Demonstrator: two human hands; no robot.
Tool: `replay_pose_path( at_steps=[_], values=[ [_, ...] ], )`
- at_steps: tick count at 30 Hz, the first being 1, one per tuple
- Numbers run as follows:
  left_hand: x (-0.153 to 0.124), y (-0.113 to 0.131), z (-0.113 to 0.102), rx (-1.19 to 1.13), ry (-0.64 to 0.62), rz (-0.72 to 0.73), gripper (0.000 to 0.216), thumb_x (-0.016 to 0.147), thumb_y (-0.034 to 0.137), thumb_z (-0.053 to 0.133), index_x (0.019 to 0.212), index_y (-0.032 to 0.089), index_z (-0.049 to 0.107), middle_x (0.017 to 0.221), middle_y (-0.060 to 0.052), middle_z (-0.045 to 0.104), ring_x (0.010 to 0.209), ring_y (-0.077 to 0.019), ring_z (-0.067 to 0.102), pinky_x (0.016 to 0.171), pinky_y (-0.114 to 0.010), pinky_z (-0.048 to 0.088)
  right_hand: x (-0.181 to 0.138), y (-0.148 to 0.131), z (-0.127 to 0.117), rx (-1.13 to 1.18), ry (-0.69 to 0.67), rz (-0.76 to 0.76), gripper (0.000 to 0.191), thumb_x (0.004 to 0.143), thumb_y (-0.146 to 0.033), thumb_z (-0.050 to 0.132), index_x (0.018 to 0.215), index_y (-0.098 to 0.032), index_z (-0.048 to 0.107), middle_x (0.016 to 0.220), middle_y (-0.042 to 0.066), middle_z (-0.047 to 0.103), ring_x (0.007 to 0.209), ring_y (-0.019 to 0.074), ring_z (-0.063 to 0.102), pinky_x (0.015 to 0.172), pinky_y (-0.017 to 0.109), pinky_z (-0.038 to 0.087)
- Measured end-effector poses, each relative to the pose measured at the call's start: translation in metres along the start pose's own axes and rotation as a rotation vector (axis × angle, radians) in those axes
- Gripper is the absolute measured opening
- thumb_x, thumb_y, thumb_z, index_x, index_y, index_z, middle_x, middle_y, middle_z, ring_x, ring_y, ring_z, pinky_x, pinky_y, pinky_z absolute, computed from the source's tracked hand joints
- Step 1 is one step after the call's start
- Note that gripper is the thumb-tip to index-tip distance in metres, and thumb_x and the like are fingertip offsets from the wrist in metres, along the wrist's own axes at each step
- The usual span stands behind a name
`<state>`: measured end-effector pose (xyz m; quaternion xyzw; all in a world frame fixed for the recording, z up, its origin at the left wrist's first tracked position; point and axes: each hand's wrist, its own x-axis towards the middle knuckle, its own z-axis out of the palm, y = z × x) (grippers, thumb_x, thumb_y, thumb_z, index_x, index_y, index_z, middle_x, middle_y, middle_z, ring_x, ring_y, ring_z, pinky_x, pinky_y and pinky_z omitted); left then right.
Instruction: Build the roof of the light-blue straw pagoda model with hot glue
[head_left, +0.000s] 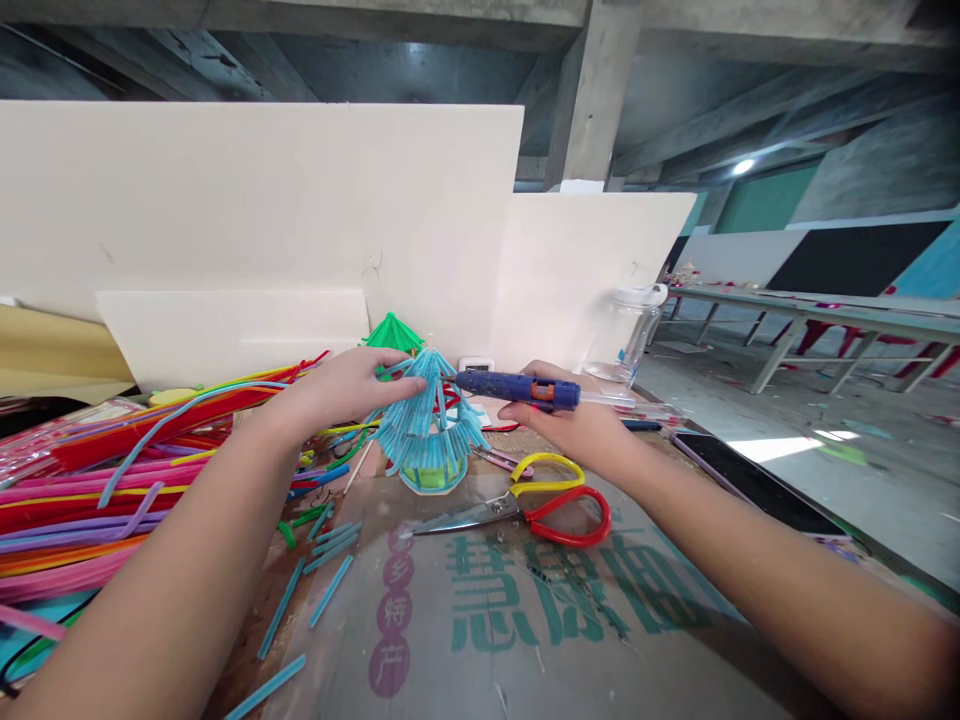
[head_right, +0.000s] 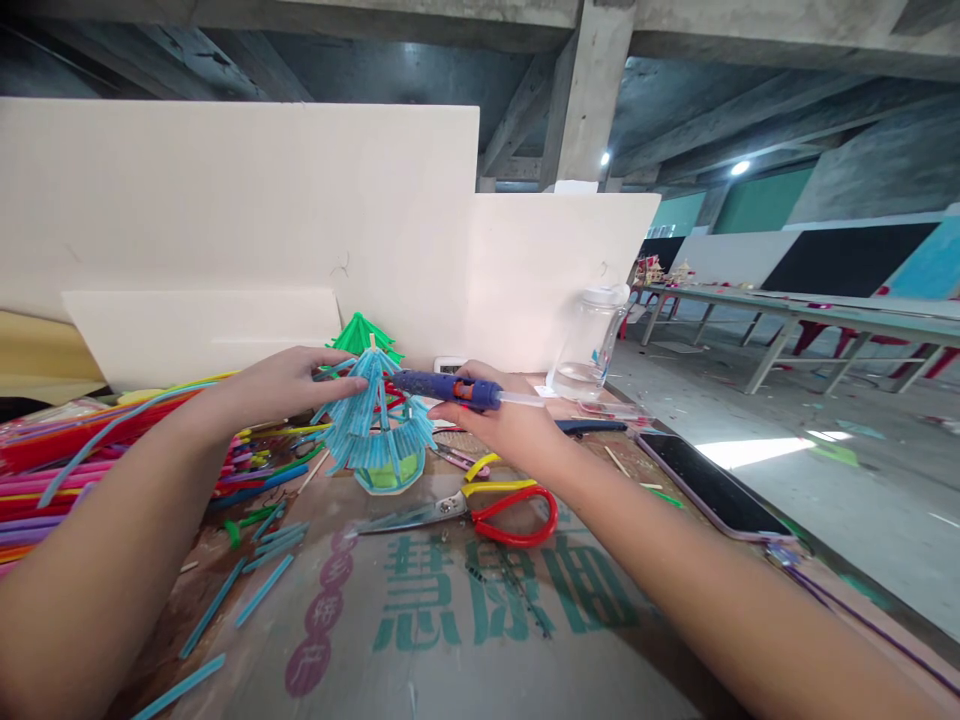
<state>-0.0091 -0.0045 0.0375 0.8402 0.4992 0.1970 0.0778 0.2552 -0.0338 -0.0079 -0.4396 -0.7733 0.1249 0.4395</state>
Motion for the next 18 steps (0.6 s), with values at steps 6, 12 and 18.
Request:
replay_pose_path(
  at_steps=[6, 12, 18],
  values=[
    [0.002, -0.008, 0.002, -0.059, 0.015, 0.018, 0.056, 0.077, 0.068, 0.048, 0.109, 0.024, 0.064, 0.103, -0.003, 0.068, 0.09, -0.0254, 0.061, 0.073, -0.03, 0.042, 0.015, 0.034, -0.005, 0.035, 0.069, 0.047, 0.03, 0.087, -0.047, 0.052, 0.081, -0.019, 0.058, 0.073, 0.002, 0.065, 0.067, 0.0154, 0.058, 0.066, 0.028, 0.046],
    [0.001, -0.016, -0.009, -0.214, 0.442, -0.088, 0.044, 0.093, 0.051, 0.028, 0.095, 0.017, 0.056, 0.094, -0.008, 0.062, 0.076, -0.0191, 0.055, 0.065, -0.03, 0.042, 0.028, 0.091, 0.004, -0.153, -0.009, 0.271, 0.033, 0.081, -0.045, 0.061, 0.092, -0.015, 0.068, 0.089, 0.008, 0.072, 0.085, 0.0223, 0.064, 0.082, 0.035, 0.048],
    [-0.004, -0.008, -0.016, -0.317, 0.452, -0.014, 0.037, 0.089, 0.046, 0.042, 0.111, 0.023, 0.061, 0.074, -0.002, 0.055, 0.06, -0.0153, 0.047, 0.056, -0.029, 0.037, 0.058, 0.122, 0.031, -0.173, -0.075, 0.327, 0.031, 0.081, -0.04, 0.064, 0.098, -0.015, 0.068, 0.094, 0.009, 0.073, 0.087, 0.022, 0.065, 0.077, 0.032, 0.049]
  ],
)
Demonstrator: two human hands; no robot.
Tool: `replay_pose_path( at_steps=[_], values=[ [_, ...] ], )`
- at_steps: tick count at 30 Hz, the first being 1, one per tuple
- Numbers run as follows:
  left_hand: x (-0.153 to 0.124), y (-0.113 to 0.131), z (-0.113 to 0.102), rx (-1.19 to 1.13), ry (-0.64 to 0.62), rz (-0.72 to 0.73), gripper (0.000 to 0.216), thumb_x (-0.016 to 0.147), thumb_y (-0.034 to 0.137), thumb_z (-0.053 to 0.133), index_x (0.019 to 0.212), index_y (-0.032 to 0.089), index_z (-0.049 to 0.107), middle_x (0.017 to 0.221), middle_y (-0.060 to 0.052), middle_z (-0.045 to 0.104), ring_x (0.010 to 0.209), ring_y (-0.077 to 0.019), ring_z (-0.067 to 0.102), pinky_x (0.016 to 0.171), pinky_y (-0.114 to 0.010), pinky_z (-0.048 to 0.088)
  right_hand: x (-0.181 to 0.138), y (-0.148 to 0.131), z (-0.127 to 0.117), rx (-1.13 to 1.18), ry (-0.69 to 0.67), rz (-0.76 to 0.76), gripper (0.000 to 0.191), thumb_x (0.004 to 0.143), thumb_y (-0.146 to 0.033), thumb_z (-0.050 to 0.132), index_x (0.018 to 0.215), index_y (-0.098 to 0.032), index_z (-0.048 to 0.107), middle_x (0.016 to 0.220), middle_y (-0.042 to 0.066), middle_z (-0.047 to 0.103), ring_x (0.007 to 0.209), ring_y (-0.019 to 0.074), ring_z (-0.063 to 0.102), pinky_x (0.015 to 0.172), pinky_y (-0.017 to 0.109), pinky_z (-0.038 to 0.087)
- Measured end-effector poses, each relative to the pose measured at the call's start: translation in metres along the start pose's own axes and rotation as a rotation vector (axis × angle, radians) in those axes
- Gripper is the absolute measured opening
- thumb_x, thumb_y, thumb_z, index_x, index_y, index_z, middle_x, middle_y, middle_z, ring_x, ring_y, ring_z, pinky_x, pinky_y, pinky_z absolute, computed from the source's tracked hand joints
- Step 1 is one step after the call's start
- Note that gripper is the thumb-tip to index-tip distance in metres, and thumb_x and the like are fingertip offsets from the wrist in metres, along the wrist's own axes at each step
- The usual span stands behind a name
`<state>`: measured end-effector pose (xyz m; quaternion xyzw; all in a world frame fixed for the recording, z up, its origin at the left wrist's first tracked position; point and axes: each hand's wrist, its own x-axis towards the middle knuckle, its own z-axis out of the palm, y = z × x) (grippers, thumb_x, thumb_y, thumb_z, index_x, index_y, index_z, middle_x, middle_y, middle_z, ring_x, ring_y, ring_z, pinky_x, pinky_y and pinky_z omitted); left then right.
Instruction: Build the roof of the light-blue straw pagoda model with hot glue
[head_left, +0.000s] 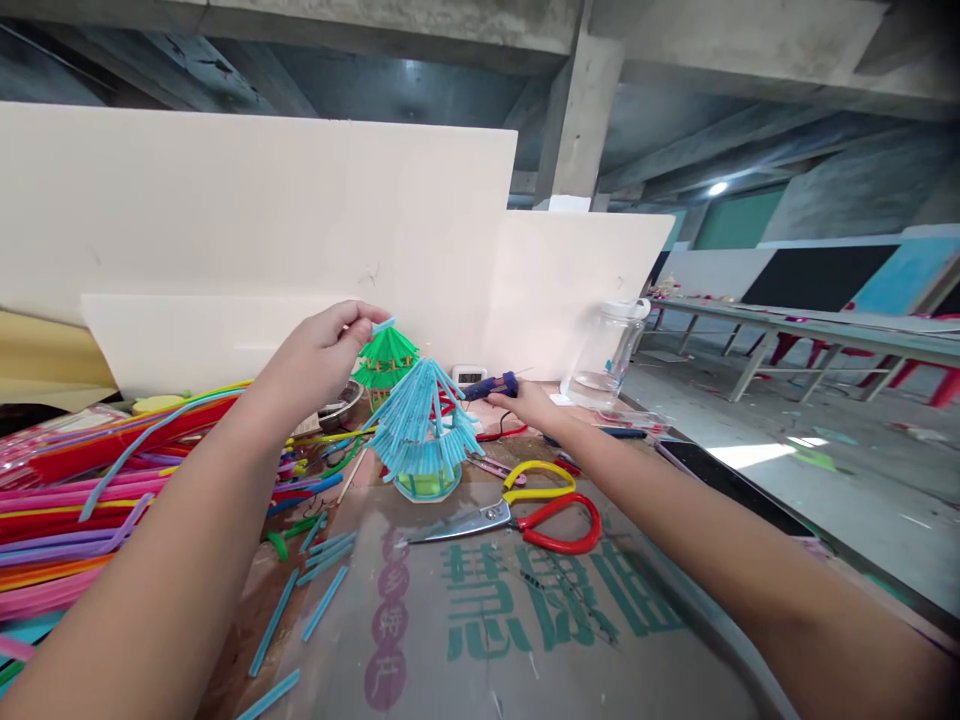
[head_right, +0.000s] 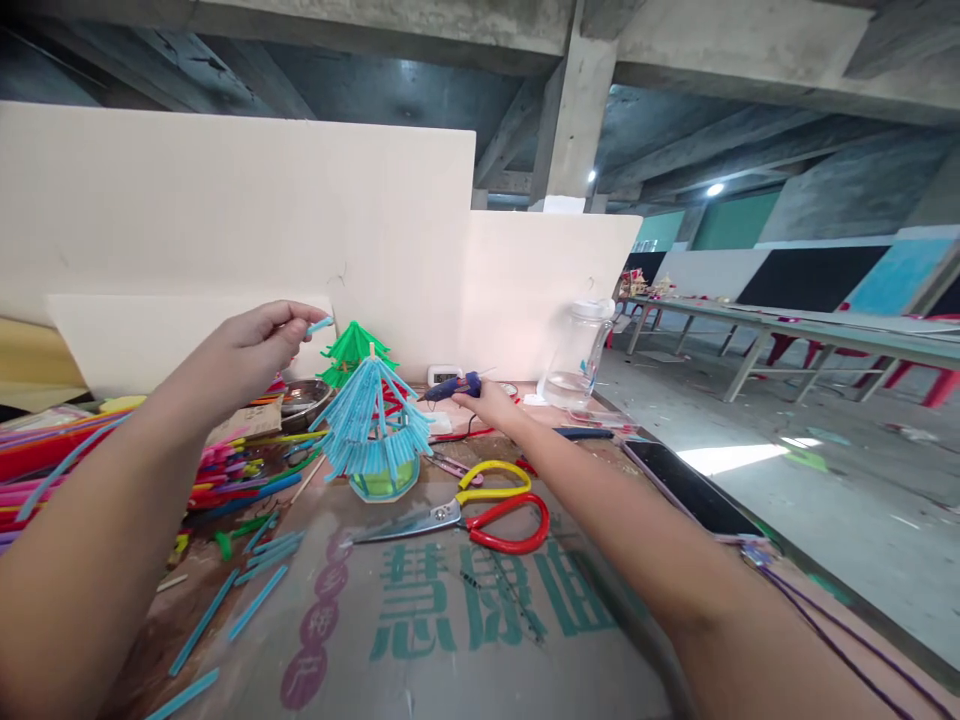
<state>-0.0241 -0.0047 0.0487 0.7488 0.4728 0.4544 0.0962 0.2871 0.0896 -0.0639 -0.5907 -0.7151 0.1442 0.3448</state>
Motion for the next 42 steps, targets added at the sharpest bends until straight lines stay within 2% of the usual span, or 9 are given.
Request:
replay_pose_path(
  at_steps=[3, 8, 13, 17, 19, 24, 28, 36, 42],
  values=[
    [-0.002, 0.002, 0.0, -0.011, -0.086, -0.002, 0.043, 0.086, 0.047, 0.047, 0.119, 0.024, 0.063, 0.06, 0.001, 0.045, 0.052, -0.0135, 0.04, 0.051, -0.027, 0.033, 0.012, 0.003, 0.013, -0.015, -0.051, -0.005, 0.025, 0.081, -0.035, 0.064, 0.093, -0.014, 0.069, 0.09, 0.007, 0.073, 0.081, 0.0192, 0.065, 0.072, 0.028, 0.049],
    [-0.004, 0.005, 0.001, -0.119, -0.153, 0.021, 0.043, 0.08, 0.045, 0.057, 0.114, 0.019, 0.065, 0.084, -0.005, 0.066, 0.075, -0.0174, 0.057, 0.064, -0.029, 0.046, 0.011, 0.009, 0.016, -0.081, -0.095, 0.036, 0.021, 0.077, -0.03, 0.069, 0.088, -0.012, 0.069, 0.075, 0.006, 0.072, 0.068, 0.0171, 0.065, 0.061, 0.025, 0.048],
    [-0.006, 0.01, 0.003, -0.082, -0.231, 0.05, 0.034, 0.083, 0.04, 0.054, 0.108, 0.022, 0.068, 0.1, -0.005, 0.07, 0.089, -0.0216, 0.062, 0.071, -0.032, 0.049, 0.0, 0.003, -0.034, -0.187, -0.02, 0.027, 0.038, 0.06, -0.02, 0.079, 0.096, -0.015, 0.069, 0.094, 0.01, 0.073, 0.084, 0.0223, 0.067, 0.075, 0.029, 0.049],
    [-0.01, 0.017, 0.005, -0.037, -0.273, 0.125, 0.034, 0.083, 0.031, 0.052, 0.112, 0.022, 0.067, 0.105, -0.005, 0.069, 0.09, -0.0204, 0.062, 0.074, -0.032, 0.05, -0.023, -0.037, -0.087, -0.205, 0.176, -0.052, 0.031, 0.084, -0.032, 0.059, 0.109, -0.015, 0.065, 0.113, 0.015, 0.068, 0.101, 0.0241, 0.063, 0.09, 0.037, 0.045],
    [-0.013, 0.022, 0.007, -0.044, -0.283, 0.169, 0.036, 0.082, 0.027, 0.054, 0.116, 0.023, 0.064, 0.106, -0.004, 0.069, 0.086, -0.0179, 0.062, 0.074, -0.03, 0.05, -0.045, -0.071, -0.098, -0.091, 0.247, -0.196, 0.029, 0.087, -0.037, 0.054, 0.102, -0.015, 0.066, 0.097, 0.01, 0.072, 0.088, 0.0206, 0.065, 0.083, 0.034, 0.048],
    [-0.025, 0.04, 0.017, -0.096, -0.301, 0.252, 0.037, 0.083, 0.018, 0.052, 0.118, 0.023, 0.062, 0.108, -0.004, 0.067, 0.082, -0.0138, 0.062, 0.071, -0.026, 0.05, -0.104, -0.142, -0.075, -0.002, 0.166, -0.524, 0.024, 0.089, -0.038, 0.056, 0.095, -0.019, 0.068, 0.084, 0.003, 0.072, 0.074, 0.0149, 0.064, 0.064, 0.025, 0.046],
    [-0.029, 0.049, 0.019, -0.117, -0.367, 0.254, 0.037, 0.083, 0.018, 0.054, 0.12, 0.021, 0.061, 0.11, -0.004, 0.067, 0.081, -0.0123, 0.063, 0.07, -0.024, 0.05, -0.118, -0.15, -0.053, -0.237, 0.138, -0.643, 0.017, 0.091, -0.028, 0.054, 0.099, -0.021, 0.068, 0.087, 0.002, 0.073, 0.074, 0.0147, 0.063, 0.064, 0.025, 0.04],
    [-0.02, 0.032, -0.005, -0.071, -0.336, 0.047, 0.033, 0.082, 0.043, 0.062, 0.106, 0.022, 0.069, 0.068, 0.0, 0.065, 0.058, -0.0128, 0.056, 0.049, -0.023, 0.04, -0.108, -0.141, -0.071, 0.031, 0.077, -0.441, 0.018, 0.091, -0.032, 0.054, 0.086, -0.019, 0.065, 0.064, -0.002, 0.065, 0.054, 0.01, 0.056, 0.051, 0.021, 0.039],
    [-0.02, 0.036, 0.004, -0.24, -0.314, 0.073, 0.023, 0.082, 0.038, 0.063, 0.095, 0.02, 0.071, 0.088, -0.002, 0.072, 0.077, -0.0144, 0.064, 0.064, -0.024, 0.048, -0.101, -0.134, -0.059, 0.293, -0.11, -0.368, 0.019, 0.088, -0.036, 0.055, 0.088, -0.019, 0.063, 0.064, -0.001, 0.062, 0.059, 0.0121, 0.059, 0.053, 0.023, 0.043]
  ],
)
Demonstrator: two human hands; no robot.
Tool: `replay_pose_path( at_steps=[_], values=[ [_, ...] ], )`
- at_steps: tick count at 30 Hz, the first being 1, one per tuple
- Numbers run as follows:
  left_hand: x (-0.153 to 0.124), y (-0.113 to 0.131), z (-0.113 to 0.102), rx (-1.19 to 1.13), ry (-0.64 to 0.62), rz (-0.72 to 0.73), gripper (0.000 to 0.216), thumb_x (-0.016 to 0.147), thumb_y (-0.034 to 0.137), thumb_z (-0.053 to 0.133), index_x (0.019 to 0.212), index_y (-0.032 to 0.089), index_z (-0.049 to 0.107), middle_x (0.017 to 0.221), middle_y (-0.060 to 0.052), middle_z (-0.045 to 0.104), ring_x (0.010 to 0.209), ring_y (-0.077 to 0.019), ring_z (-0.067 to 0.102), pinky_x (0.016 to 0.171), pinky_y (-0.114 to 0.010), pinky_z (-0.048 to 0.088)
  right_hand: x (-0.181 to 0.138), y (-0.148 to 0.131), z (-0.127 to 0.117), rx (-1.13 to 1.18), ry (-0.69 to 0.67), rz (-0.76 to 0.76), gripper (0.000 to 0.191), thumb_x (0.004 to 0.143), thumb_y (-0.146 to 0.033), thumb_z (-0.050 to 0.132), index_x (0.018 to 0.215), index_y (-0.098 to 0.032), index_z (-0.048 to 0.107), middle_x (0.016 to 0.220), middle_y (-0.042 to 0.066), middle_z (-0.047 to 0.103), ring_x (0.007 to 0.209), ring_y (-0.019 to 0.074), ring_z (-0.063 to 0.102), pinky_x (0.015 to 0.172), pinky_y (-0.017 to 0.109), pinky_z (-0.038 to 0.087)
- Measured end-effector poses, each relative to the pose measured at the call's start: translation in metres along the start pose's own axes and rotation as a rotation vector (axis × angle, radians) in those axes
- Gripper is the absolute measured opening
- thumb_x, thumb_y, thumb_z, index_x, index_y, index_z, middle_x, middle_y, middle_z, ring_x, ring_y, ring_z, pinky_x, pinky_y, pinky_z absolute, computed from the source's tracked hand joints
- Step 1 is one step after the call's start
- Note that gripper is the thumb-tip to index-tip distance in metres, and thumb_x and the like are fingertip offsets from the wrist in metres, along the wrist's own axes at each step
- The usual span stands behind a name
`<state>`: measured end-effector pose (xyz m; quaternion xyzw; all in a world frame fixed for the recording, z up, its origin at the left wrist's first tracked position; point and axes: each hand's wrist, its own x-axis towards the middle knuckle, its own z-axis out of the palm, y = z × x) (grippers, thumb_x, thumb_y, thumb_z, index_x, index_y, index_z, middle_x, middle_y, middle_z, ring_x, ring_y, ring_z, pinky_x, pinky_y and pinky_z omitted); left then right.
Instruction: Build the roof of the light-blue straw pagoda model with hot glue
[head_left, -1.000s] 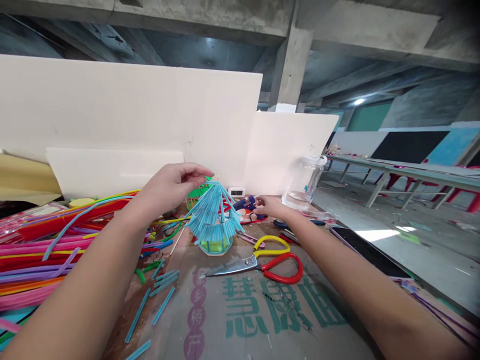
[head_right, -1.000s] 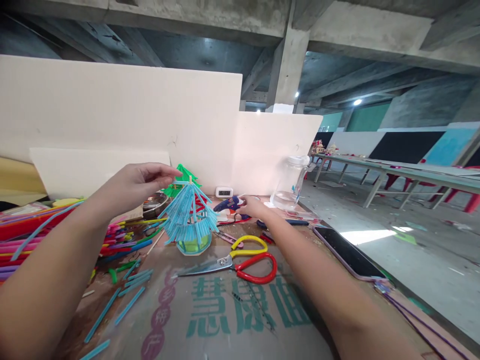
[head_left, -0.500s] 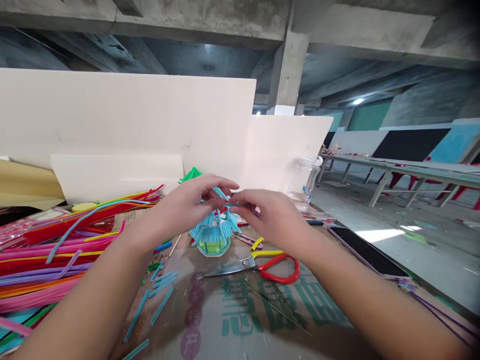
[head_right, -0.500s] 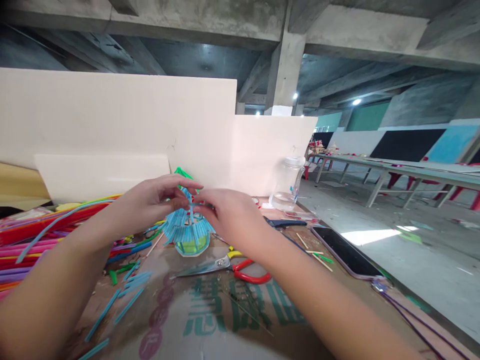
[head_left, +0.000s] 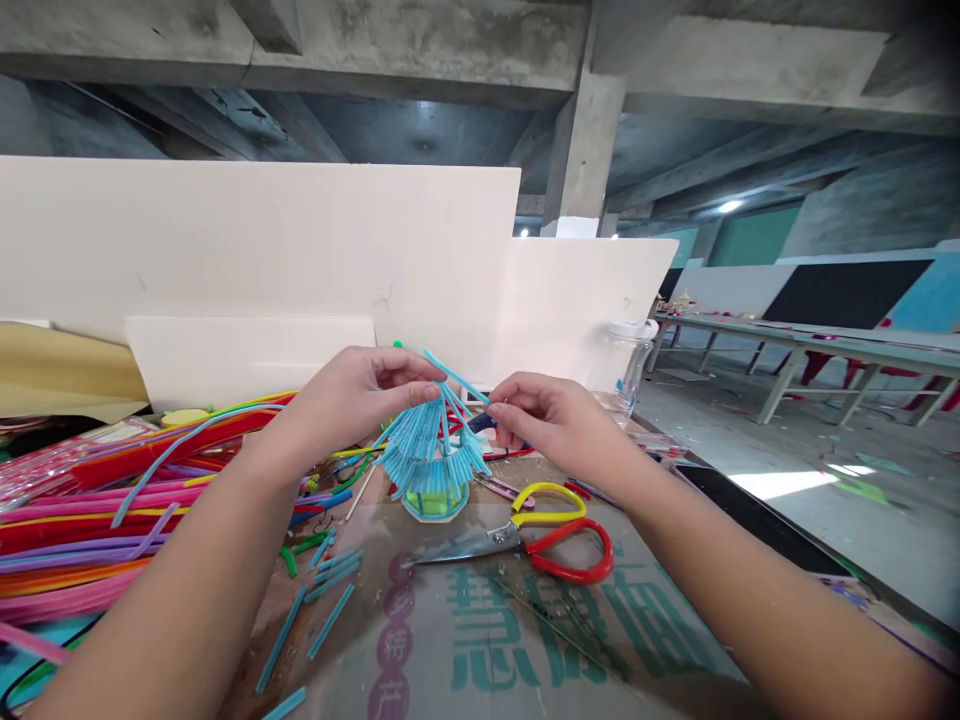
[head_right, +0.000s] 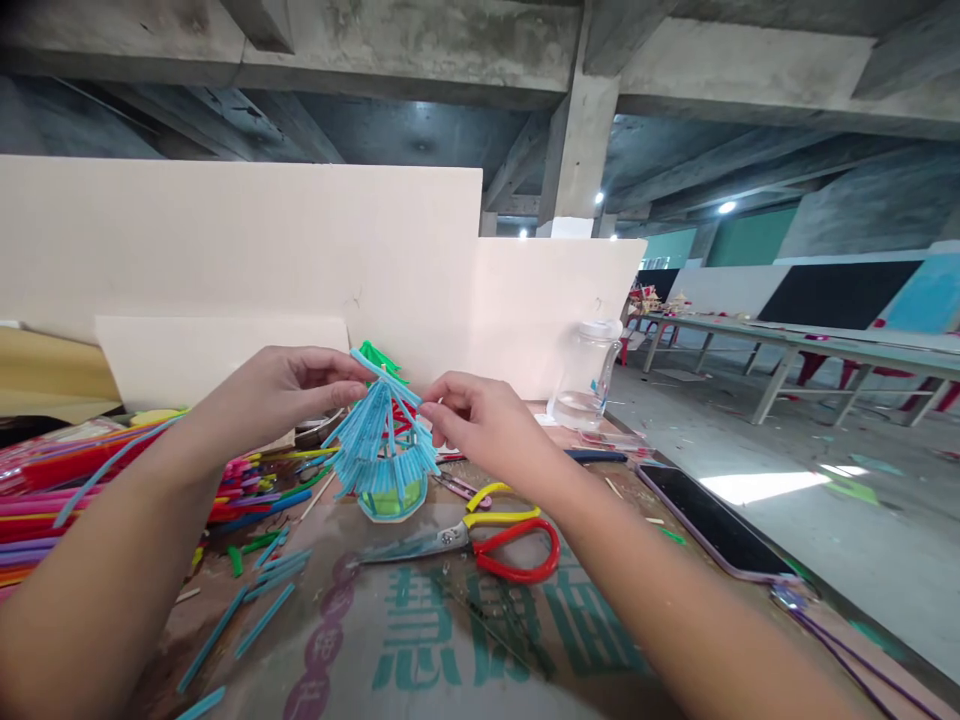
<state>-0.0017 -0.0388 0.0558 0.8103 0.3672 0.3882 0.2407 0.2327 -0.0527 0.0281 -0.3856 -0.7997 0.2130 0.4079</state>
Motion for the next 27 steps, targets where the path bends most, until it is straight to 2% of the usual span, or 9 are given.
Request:
replay_pose_path(
  at_steps=[4, 7, 11, 14, 17, 21, 27],
  values=[
    [0.004, -0.002, 0.004, -0.005, 0.023, 0.036, 0.02, 0.084, 0.037, 0.062, 0.087, 0.019, 0.07, 0.081, 0.0, 0.07, 0.072, -0.0115, 0.061, 0.062, -0.022, 0.046, 0.002, 0.002, 0.007, 0.091, -0.078, 0.052, 0.017, 0.087, -0.034, 0.056, 0.086, -0.018, 0.062, 0.064, -0.001, 0.062, 0.06, 0.0123, 0.058, 0.056, 0.024, 0.044],
    [0.003, -0.004, 0.003, -0.036, 0.027, 0.03, 0.021, 0.083, 0.039, 0.062, 0.086, 0.019, 0.067, 0.076, 0.001, 0.067, 0.067, -0.0109, 0.059, 0.058, -0.021, 0.044, 0.001, 0.0, 0.006, 0.081, -0.078, 0.051, 0.018, 0.086, -0.035, 0.057, 0.084, -0.018, 0.064, 0.062, -0.001, 0.06, 0.059, 0.0117, 0.056, 0.054, 0.023, 0.043],
    [0.0, -0.004, 0.0, 0.077, 0.029, -0.021, 0.024, 0.082, 0.042, 0.063, 0.085, 0.019, 0.066, 0.065, 0.003, 0.062, 0.057, -0.0101, 0.053, 0.05, -0.021, 0.038, 0.0, -0.007, -0.002, 0.103, 0.085, 0.027, 0.021, 0.084, -0.039, 0.061, 0.083, -0.018, 0.063, 0.061, -0.002, 0.061, 0.054, 0.0106, 0.054, 0.05, 0.022, 0.041],
    [-0.001, -0.002, 0.004, 0.15, -0.092, -0.036, 0.023, 0.082, 0.043, 0.062, 0.084, 0.021, 0.068, 0.07, 0.002, 0.066, 0.062, -0.0118, 0.058, 0.052, -0.022, 0.04, 0.001, -0.012, -0.001, 0.216, 0.227, 0.002, 0.02, 0.083, -0.038, 0.063, 0.08, -0.018, 0.06, 0.062, -0.001, 0.064, 0.056, 0.0107, 0.058, 0.052, 0.023, 0.045],
    [0.0, -0.001, 0.013, 0.154, -0.163, -0.023, 0.021, 0.083, 0.041, 0.06, 0.088, 0.023, 0.069, 0.077, 0.002, 0.07, 0.069, -0.0133, 0.062, 0.058, -0.023, 0.044, 0.002, -0.011, 0.01, 0.385, 0.236, -0.022, 0.018, 0.082, -0.036, 0.064, 0.08, -0.018, 0.061, 0.068, 0.0, 0.067, 0.059, 0.0103, 0.06, 0.057, 0.024, 0.049],
    [0.001, 0.0, 0.019, 0.119, -0.167, -0.002, 0.022, 0.084, 0.041, 0.058, 0.092, 0.023, 0.068, 0.083, 0.002, 0.071, 0.076, -0.0144, 0.064, 0.063, -0.023, 0.046, 0.004, -0.002, 0.029, 0.522, 0.17, 0.001, 0.018, 0.081, -0.034, 0.066, 0.086, -0.018, 0.063, 0.068, -0.001, 0.067, 0.059, 0.0105, 0.061, 0.057, 0.024, 0.05],
    [0.003, 0.0, 0.022, 0.083, -0.131, -0.02, 0.022, 0.083, 0.042, 0.06, 0.089, 0.022, 0.068, 0.079, 0.001, 0.07, 0.072, -0.0135, 0.063, 0.059, -0.022, 0.045, 0.003, 0.007, 0.047, 0.852, 0.342, 0.037, 0.032, 0.075, -0.029, 0.073, 0.084, -0.023, 0.043, 0.069, -0.004, 0.069, 0.058, 0.0112, 0.064, 0.06, 0.024, 0.051]
  ],
)
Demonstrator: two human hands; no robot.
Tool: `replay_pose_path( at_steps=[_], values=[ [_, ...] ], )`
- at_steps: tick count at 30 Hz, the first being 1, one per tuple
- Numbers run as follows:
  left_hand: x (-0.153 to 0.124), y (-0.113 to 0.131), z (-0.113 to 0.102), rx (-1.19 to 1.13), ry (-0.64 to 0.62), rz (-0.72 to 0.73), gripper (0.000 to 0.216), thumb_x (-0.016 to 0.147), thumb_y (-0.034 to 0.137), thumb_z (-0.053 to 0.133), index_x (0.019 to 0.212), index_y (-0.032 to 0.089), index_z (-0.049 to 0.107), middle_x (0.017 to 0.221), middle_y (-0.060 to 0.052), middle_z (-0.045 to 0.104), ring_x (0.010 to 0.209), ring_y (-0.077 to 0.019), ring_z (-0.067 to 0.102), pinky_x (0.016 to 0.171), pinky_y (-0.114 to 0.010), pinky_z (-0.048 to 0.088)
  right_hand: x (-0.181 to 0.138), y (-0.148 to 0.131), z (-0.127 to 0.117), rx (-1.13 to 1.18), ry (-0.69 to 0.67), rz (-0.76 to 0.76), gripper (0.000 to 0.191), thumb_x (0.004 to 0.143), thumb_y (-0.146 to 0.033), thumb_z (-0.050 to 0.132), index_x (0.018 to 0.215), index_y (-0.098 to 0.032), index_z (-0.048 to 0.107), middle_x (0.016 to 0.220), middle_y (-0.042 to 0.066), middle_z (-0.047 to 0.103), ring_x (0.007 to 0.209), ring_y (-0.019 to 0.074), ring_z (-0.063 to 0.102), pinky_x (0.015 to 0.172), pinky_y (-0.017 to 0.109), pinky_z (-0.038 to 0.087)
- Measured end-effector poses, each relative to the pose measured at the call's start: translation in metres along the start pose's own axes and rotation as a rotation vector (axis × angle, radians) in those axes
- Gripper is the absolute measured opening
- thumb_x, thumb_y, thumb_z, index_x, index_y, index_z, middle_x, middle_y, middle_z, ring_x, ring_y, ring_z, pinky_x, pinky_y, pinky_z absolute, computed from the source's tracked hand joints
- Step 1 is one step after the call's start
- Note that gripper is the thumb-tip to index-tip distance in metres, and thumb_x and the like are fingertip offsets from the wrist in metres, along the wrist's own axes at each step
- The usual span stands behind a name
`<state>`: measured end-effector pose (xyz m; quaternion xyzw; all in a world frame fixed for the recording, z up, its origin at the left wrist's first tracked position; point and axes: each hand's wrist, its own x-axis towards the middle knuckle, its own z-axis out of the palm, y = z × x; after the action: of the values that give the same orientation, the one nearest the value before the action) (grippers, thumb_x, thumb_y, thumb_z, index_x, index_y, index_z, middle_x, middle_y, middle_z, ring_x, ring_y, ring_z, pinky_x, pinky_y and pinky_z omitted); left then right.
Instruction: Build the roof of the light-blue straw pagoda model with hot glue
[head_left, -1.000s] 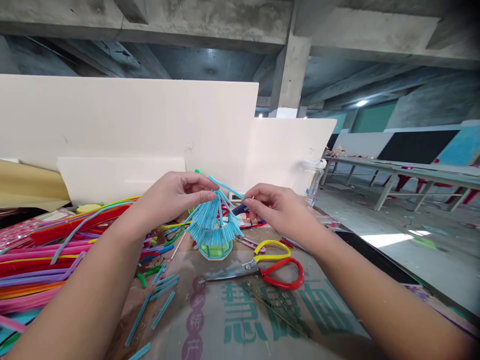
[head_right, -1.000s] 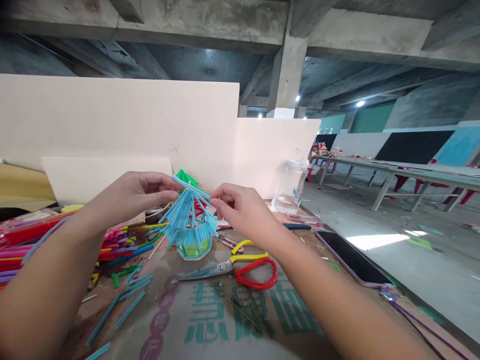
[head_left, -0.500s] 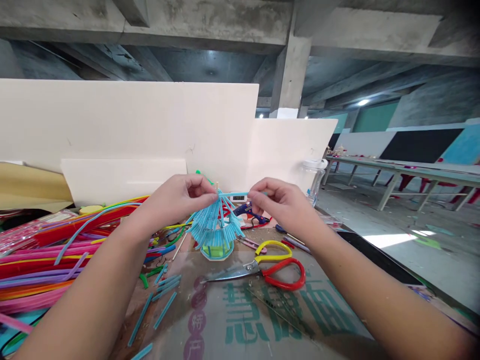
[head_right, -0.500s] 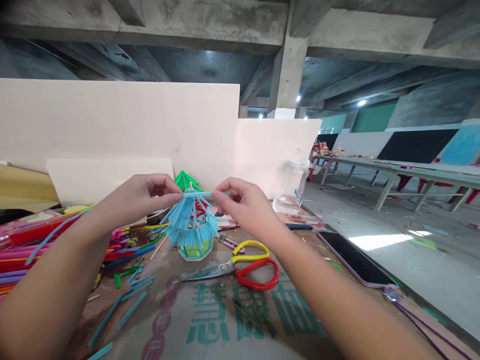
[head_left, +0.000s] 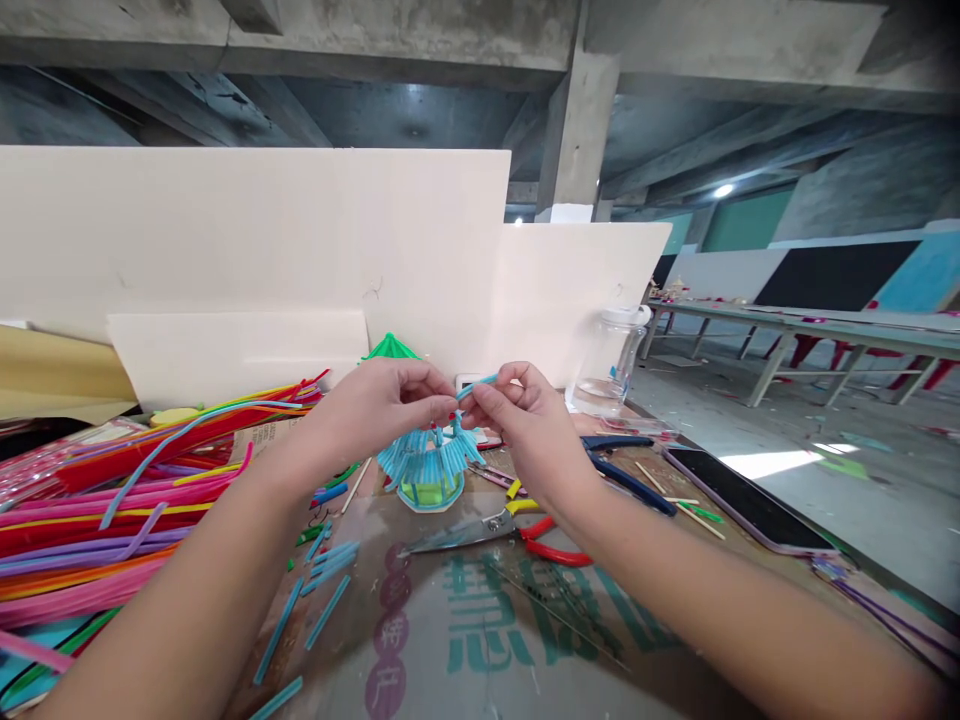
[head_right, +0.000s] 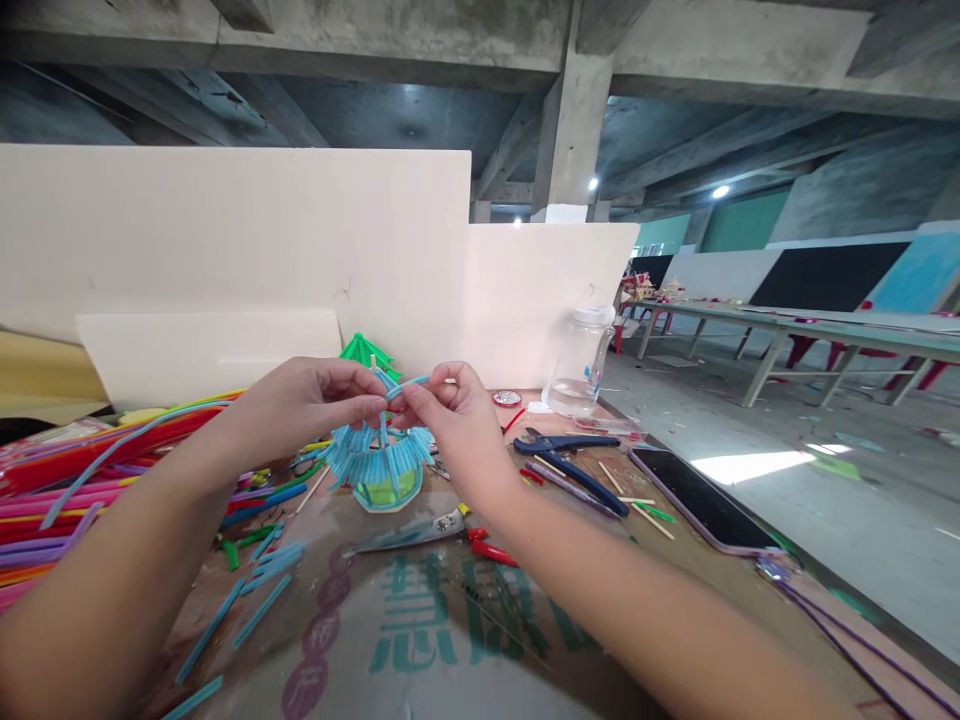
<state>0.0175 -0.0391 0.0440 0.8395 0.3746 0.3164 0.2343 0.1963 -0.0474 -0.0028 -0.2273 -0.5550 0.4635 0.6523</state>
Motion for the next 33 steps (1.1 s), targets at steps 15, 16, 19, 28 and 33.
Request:
replay_pose_path(
  at_steps=[15, 16, 19, 28, 33],
  values=[
    [0.001, 0.003, 0.008, -0.066, -0.059, 0.014, 0.023, 0.084, 0.042, 0.057, 0.091, 0.022, 0.067, 0.084, -0.001, 0.072, 0.075, -0.0165, 0.066, 0.064, -0.027, 0.049, -0.006, -0.003, 0.002, -0.024, -0.039, 0.029, 0.019, 0.08, -0.036, 0.069, 0.083, -0.018, 0.065, 0.07, -0.003, 0.061, 0.059, 0.0081, 0.055, 0.058, 0.022, 0.046],
    [0.0, 0.004, 0.006, -0.042, -0.05, 0.017, 0.025, 0.084, 0.043, 0.057, 0.089, 0.022, 0.068, 0.083, -0.001, 0.072, 0.074, -0.0163, 0.065, 0.064, -0.027, 0.049, -0.005, -0.004, 0.0, -0.035, -0.04, 0.012, 0.019, 0.082, -0.037, 0.067, 0.082, -0.018, 0.065, 0.07, -0.003, 0.061, 0.058, 0.0079, 0.055, 0.056, 0.021, 0.045],
    [-0.002, 0.003, -0.008, 0.076, 0.108, -0.009, 0.033, 0.083, 0.051, 0.056, 0.081, 0.02, 0.067, 0.072, -0.001, 0.067, 0.067, -0.0153, 0.061, 0.059, -0.025, 0.045, -0.001, -0.006, -0.006, -0.09, -0.081, 0.014, 0.021, 0.085, -0.039, 0.062, 0.082, -0.018, 0.062, 0.067, -0.003, 0.063, 0.051, 0.0073, 0.053, 0.051, 0.021, 0.043],
    [0.014, -0.047, -0.021, 0.06, 0.299, -0.005, 0.051, 0.087, 0.056, 0.049, 0.118, 0.017, 0.061, 0.11, -0.009, 0.068, 0.093, -0.02, 0.062, 0.077, -0.031, 0.048, -0.014, 0.007, 0.001, -0.642, -0.227, 0.044, 0.028, 0.091, -0.041, 0.048, 0.074, -0.019, 0.055, 0.056, -0.004, 0.055, 0.047, 0.0091, 0.047, 0.047, 0.021, 0.034],
    [0.022, -0.054, -0.002, -0.022, 0.188, 0.026, 0.054, 0.086, 0.055, 0.052, 0.12, 0.015, 0.061, 0.118, -0.011, 0.066, 0.101, -0.0222, 0.061, 0.086, -0.034, 0.049, -0.022, 0.021, 0.003, -0.998, -0.256, -0.168, 0.032, 0.086, -0.027, 0.048, 0.056, -0.019, 0.04, 0.051, -0.006, 0.04, 0.05, 0.0081, 0.034, 0.05, 0.024, 0.023]
  ],
)
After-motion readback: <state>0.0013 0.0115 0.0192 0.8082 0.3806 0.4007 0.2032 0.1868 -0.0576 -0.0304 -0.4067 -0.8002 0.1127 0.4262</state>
